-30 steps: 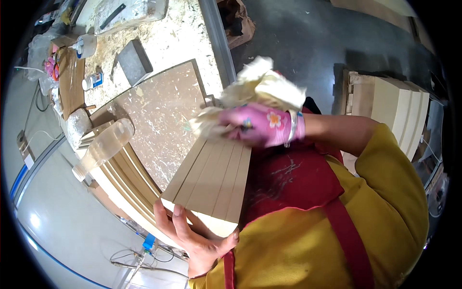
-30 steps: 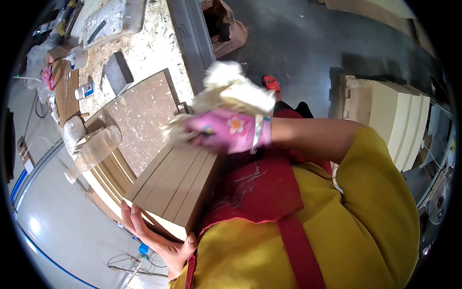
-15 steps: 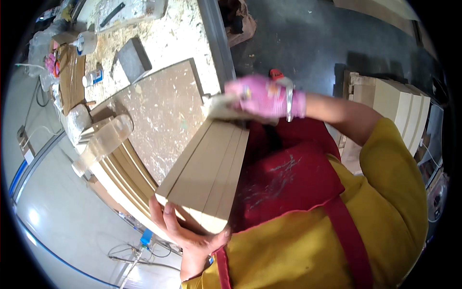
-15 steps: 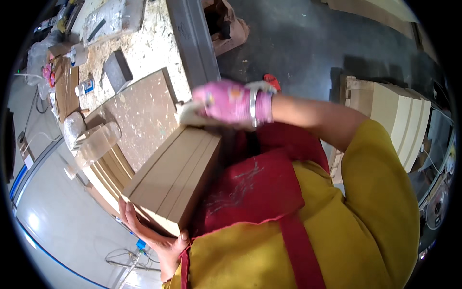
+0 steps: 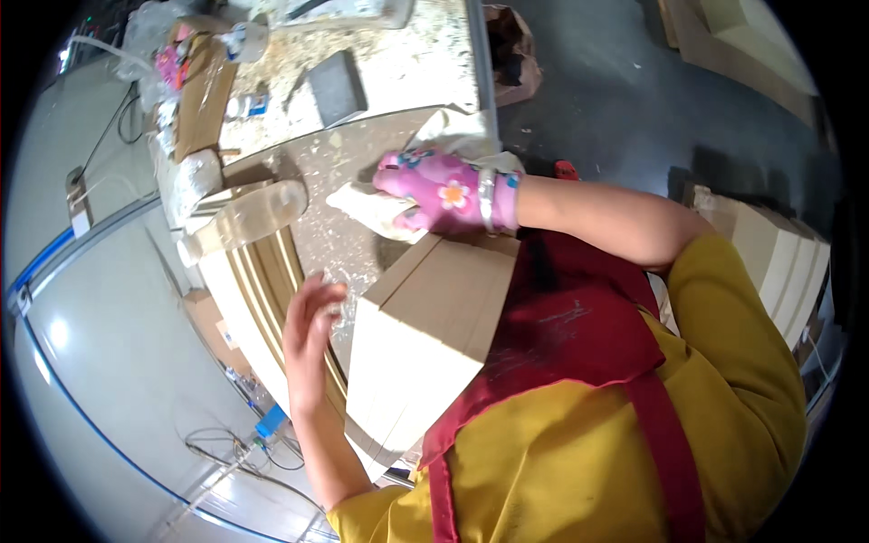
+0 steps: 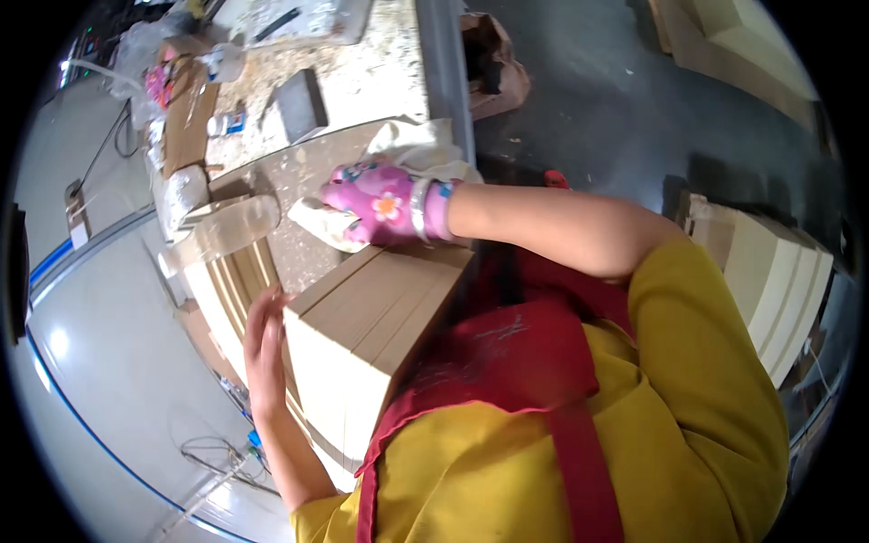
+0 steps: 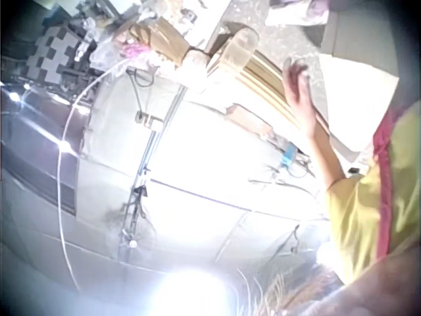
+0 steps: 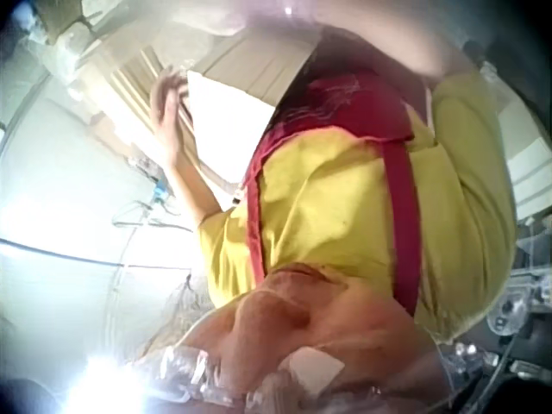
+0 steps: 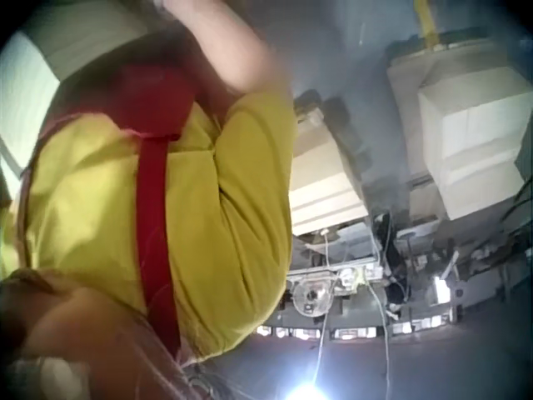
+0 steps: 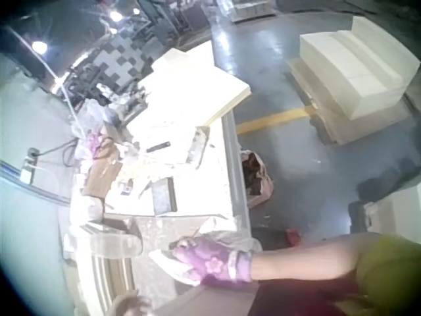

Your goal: The person wipes the surface of stacked wooden planks with a cloth. They repeatedly pick up a plastic bottle to pour liquid onto the cloth and continue wiping the wood. The person handles the planks one by one, wiping them and stacking them back on the pile.

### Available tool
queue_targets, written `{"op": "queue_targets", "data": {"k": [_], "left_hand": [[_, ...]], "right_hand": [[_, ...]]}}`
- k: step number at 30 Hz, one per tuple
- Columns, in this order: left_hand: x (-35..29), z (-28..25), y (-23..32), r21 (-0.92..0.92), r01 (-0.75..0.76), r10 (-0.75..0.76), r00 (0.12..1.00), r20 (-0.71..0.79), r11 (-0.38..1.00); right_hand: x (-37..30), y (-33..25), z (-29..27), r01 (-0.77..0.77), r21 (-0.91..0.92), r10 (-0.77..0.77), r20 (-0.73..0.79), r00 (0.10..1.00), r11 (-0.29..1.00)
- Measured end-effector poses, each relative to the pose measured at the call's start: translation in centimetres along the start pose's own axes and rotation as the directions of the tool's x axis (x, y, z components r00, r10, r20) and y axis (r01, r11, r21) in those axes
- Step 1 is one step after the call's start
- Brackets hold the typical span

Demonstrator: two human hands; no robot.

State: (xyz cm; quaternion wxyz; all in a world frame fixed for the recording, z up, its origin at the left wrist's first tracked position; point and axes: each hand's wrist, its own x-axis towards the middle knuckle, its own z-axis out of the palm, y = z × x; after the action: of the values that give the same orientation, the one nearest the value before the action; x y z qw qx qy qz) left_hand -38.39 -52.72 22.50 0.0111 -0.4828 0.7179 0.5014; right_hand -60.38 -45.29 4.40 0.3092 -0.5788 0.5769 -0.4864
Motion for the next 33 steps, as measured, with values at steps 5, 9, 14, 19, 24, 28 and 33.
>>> {"op": "queue_targets", "data": {"k": [5,9,14,19,24,28,33], "left_hand": [[6.5,-6.3,-8.6,-0.178,0.122,-0.178,0.923,-0.342,0.976],[11.3,-6.4,-9.3,-0.213,0.000,-0.110,0.858,-0.502,0.977],[17.0,-3.5,-8.9,-0.232,-0.322,0.067,0.702,-0.709,0.918],[15.2,-3.2,-7.1,0.213,-0.233,0.315,0.713,-0.627,0.949],[8.6,-1.4,-3.2,0.898,-0.162,0.512,0.856,-0.078,0.409],[6.4,-1.5,-2.2,0.983,-0.130,0.505,0.862,0.046,0.133],[4.7,-5.3,0.5,0.991,-0.018,0.614,0.783,0.098,-0.136]], "right_hand": [[1.2,-1.1,1.0,0.202,-0.287,-0.273,-0.235,0.933,0.936],[2.6,-1.1,2.8,-0.019,0.441,0.118,-0.198,0.973,0.897],[3.1,-0.9,2.0,-0.153,0.967,0.390,0.063,0.919,0.203],[2.0,-0.6,-0.1,-0.260,0.956,0.566,0.289,0.772,-0.133],[2.5,-0.4,0.6,-0.168,0.930,0.425,0.303,0.853,-0.327],[2.2,2.9,2.8,-0.235,0.919,0.283,0.328,0.901,-0.317],[2.2,-1.4,0.7,-0.290,0.927,0.346,0.359,0.867,-0.236]]}}
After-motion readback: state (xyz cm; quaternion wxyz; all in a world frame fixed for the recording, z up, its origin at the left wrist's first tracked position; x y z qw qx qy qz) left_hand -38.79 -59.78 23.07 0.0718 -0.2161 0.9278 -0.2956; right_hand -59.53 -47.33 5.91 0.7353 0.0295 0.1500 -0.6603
